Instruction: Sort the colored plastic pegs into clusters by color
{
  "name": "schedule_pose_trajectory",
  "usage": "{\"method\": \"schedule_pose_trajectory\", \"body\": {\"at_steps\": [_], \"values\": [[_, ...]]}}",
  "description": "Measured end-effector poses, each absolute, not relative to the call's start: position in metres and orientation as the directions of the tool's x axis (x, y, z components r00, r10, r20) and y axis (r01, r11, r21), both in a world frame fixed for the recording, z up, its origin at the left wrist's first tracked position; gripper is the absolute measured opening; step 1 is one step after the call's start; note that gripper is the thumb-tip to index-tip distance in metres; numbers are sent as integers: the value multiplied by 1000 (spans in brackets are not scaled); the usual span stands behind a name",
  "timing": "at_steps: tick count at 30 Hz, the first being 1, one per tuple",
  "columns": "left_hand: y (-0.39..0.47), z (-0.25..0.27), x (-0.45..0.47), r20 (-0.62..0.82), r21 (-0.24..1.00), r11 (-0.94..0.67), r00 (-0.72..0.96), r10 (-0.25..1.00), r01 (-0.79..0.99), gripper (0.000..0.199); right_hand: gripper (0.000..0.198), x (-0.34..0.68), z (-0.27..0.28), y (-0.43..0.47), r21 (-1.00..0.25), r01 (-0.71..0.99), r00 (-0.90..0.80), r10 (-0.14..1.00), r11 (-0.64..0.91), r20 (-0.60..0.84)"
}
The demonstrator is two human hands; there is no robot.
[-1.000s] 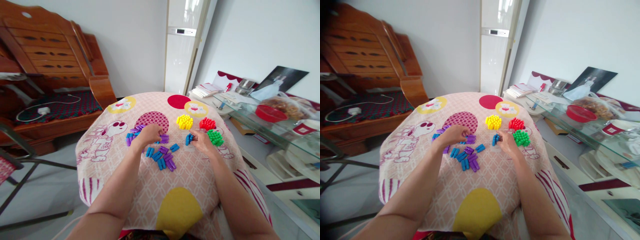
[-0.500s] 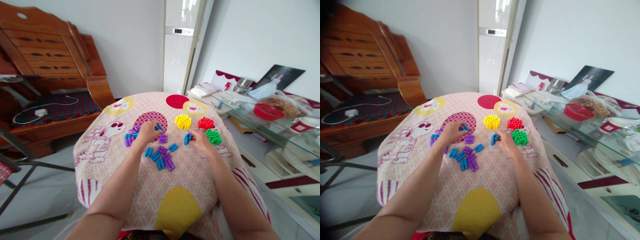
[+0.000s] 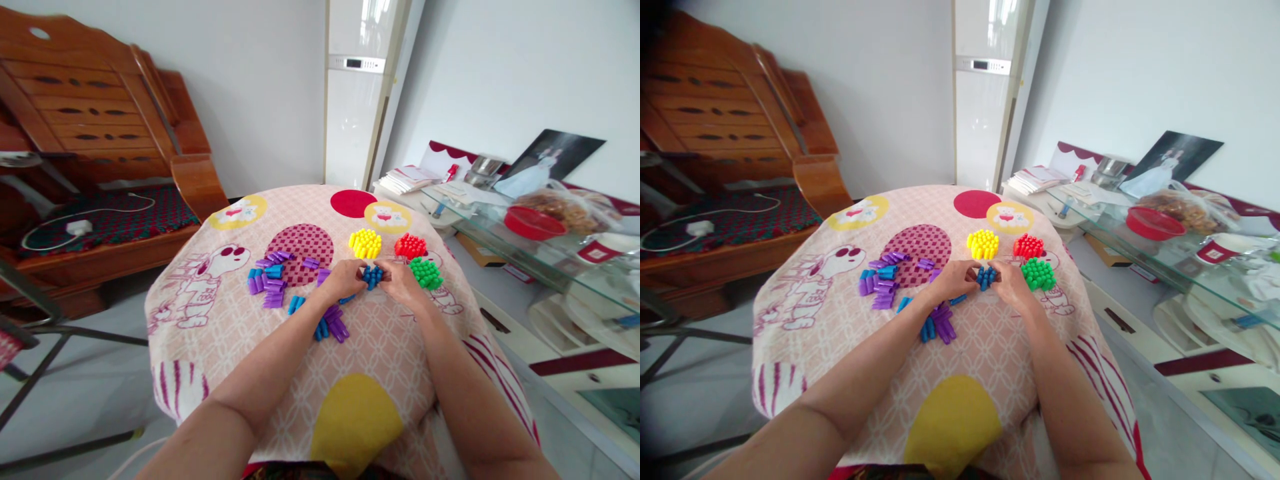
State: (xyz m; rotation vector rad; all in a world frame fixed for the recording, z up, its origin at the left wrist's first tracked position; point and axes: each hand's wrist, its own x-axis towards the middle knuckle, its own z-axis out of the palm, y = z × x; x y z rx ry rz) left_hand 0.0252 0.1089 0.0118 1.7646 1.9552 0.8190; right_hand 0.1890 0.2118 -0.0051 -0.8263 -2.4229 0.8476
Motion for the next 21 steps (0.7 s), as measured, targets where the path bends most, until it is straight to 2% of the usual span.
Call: {"method": "schedule_pose_trajectory", "body": {"at_steps": [4,11,17,19,21], "values": [[110,8,22,101,668,24,-123,987,743,52,59,189,-3,211,-655,398,-728,656,642,201],[113,-1,28,142,698,-38,-87,986,715,41,59,190,-1,209,-634,337,-750,605,696,266],[98,19,-1,169,677,28,-193,967,735,52,66,190,-6,212,-662,364,-730,642,655,234],[84,32,-22,201,653,54,-241,949,756,46,66,190,-7,213,-668,371,-727,649,646,224],[67,45,-40,172,612,66,-214,962,788,32,65,190,-7,213,-658,382,-726,652,649,221]]}}
